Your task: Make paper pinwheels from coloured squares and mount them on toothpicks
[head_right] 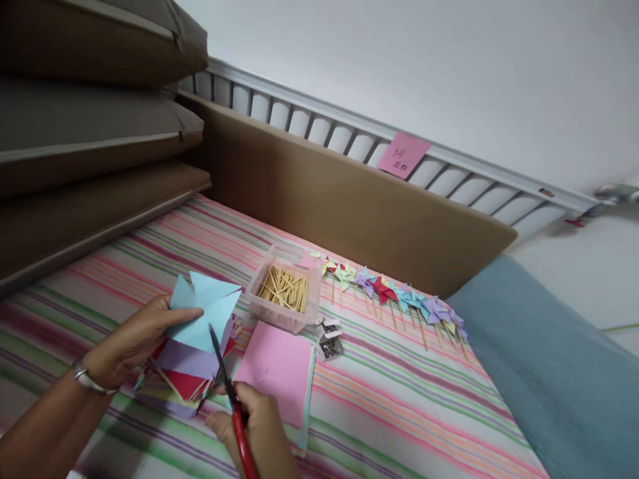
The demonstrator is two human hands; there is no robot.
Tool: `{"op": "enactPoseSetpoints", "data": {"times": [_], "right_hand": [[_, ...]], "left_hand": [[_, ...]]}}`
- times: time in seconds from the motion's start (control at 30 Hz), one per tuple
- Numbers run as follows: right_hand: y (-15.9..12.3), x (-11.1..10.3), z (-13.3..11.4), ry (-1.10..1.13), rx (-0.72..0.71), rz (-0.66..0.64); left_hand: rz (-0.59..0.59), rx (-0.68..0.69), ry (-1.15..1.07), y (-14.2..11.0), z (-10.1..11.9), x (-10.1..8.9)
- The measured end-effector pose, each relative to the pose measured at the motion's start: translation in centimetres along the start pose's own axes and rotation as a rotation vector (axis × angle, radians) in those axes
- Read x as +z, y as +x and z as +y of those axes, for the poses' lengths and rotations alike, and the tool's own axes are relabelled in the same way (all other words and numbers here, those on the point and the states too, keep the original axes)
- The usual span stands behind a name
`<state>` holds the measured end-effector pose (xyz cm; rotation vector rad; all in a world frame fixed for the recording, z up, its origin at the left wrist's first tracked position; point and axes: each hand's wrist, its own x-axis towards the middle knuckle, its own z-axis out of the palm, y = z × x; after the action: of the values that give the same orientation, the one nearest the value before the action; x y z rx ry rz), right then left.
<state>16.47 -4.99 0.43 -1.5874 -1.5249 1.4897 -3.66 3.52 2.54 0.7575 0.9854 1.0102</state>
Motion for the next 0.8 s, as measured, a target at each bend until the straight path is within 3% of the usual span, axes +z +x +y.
{"op": "enactPoseSetpoints", "data": {"times": [0.4,0.8], "right_hand": [[0.28,-0.12,0.39,-0.049,-0.064,-0.013],[0.18,-0.08,0.42,-0.031,-0.037,-0.008]], "left_hand": [[0.022,-0.007,-0.007,0.12,-0.15,0.23],[0.007,-0.002,0.009,-0.02,-0.03,0.30]]}}
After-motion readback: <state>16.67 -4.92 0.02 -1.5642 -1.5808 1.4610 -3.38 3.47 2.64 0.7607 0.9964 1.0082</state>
